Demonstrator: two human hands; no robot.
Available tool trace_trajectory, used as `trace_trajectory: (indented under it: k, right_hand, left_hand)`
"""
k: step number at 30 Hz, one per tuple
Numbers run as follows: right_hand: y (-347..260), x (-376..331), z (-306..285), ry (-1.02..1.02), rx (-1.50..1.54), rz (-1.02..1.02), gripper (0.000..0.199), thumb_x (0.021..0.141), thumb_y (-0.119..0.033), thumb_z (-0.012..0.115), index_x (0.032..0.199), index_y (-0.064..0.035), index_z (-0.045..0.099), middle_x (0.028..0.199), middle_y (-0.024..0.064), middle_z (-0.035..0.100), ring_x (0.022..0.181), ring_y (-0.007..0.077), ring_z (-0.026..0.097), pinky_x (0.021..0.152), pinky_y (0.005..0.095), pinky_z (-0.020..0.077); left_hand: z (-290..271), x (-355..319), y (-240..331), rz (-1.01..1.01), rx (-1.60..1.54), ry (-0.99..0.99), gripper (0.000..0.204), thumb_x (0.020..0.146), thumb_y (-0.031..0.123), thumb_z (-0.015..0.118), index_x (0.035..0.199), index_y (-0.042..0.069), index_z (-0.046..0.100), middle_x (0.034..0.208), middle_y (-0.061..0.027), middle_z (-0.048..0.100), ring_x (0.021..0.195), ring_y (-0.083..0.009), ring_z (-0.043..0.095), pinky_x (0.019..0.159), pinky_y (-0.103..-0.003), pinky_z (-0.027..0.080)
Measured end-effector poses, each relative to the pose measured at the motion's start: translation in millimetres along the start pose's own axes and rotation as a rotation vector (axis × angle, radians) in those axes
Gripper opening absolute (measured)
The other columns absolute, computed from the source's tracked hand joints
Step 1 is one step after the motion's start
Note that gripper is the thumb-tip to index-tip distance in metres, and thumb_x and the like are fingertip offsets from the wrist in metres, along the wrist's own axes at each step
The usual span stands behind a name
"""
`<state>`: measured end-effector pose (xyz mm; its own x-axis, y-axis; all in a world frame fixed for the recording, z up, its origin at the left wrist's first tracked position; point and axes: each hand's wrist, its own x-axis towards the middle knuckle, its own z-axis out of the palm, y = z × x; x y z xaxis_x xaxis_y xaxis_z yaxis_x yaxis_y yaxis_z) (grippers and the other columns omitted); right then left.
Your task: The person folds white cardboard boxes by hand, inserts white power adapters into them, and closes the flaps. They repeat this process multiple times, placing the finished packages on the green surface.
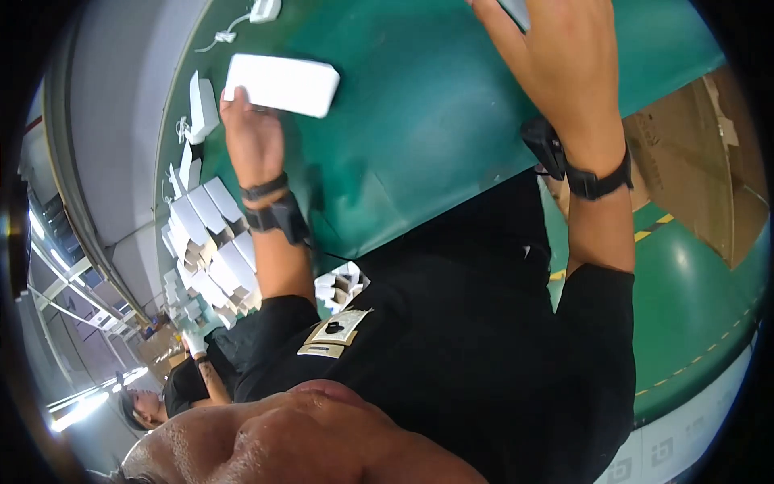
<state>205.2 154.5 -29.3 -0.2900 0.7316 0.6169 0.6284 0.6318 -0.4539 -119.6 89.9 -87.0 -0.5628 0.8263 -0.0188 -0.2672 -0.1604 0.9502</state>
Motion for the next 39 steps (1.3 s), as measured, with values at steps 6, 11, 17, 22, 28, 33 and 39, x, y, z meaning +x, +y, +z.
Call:
trace_trajectory:
  k: [6,11,17,22,28,33,39]
  right_hand:
    - [61.9,11.5,22.6,0.039,-0.314,-0.068,0.028,0.089,-0.015,0.065,0.115,-0.0048,0.067,0.12,0.0153,0.066,0.114,0.0336,0.061,0.104,0.0479,0.0408]
    - [68.6,11.4,23.4,0.059,-0.455,-0.093,0.021,0.091,-0.012,0.063,0.111,-0.0063,0.067,0.112,0.009,0.071,0.109,0.0288,0.065,0.104,0.0484,0.0411]
    - [19.9,9.7,-4.3,0.263,-0.476,-0.081,0.01,0.089,-0.006,0.062,0.098,-0.0062,0.066,0.098,0.0086,0.071,0.093,0.0273,0.069,0.092,0.0436,0.0515]
    - [-101.3,-50.8,12.6,0.261,0.142,-0.411,0.022,0.083,-0.01,0.066,0.105,-0.0051,0.068,0.104,0.0102,0.07,0.094,0.0238,0.07,0.091,0.0389,0.0562]
    - [-123.5,-101.8,14.6,-0.144,0.64,-0.281,0.026,0.091,-0.019,0.066,0.114,-0.0069,0.065,0.098,0.0102,0.072,0.09,0.0242,0.071,0.08,0.0366,0.0566]
    - [-92.4,-78.4,-26.6,-0.351,0.776,0.116,0.03,0.092,-0.027,0.069,0.112,-0.0075,0.06,0.087,0.0108,0.072,0.077,0.025,0.071,0.068,0.0346,0.0554]
    - [-76.3,-52.3,-41.7,-0.782,0.689,0.14,0.033,0.089,-0.03,0.073,0.105,-0.0085,0.055,0.075,0.0086,0.07,0.063,0.0225,0.069,0.059,0.0338,0.0542]
  left_hand:
    - [-55.7,85.1,-10.3,0.013,0.023,0.238,0.029,0.096,0.008,0.062,0.122,0.001,0.051,0.107,-0.0076,0.057,0.097,-0.0153,0.055,0.089,-0.034,0.048]
    - [-73.8,62.0,-5.6,0.24,0.026,0.448,0.039,0.097,0.01,0.06,0.133,-0.001,0.048,0.111,-0.0085,0.057,0.104,-0.0168,0.054,0.094,-0.032,0.045]
    - [-6.9,-56.5,22.5,0.138,-0.18,-0.065,0.048,0.102,0.023,0.054,0.139,-0.005,0.041,0.138,-0.0197,0.051,0.13,-0.0306,0.049,0.111,-0.042,0.039]
    - [37.3,-129.7,38.2,0.069,-0.234,-0.486,0.093,0.091,0.059,0.061,0.151,-0.003,0.026,0.15,-0.0238,0.037,0.136,-0.0356,0.043,0.115,-0.045,0.035]
    - [35.4,-158.7,31.8,-0.041,-0.189,-0.418,0.107,0.081,0.07,0.066,0.15,-0.003,0.029,0.146,-0.0229,0.043,0.131,-0.0336,0.049,0.111,-0.044,0.04]
    - [-0.6,-179.6,8.7,-0.272,-0.025,-0.673,0.115,0.072,0.071,0.074,0.148,-0.003,0.031,0.137,-0.0172,0.052,0.121,-0.0274,0.056,0.104,-0.041,0.045]
    - [12.0,-178.1,12.2,-0.323,0.03,-0.822,0.111,0.072,0.064,0.078,0.149,-0.001,0.031,0.131,-0.0143,0.055,0.116,-0.0238,0.057,0.099,-0.037,0.046]
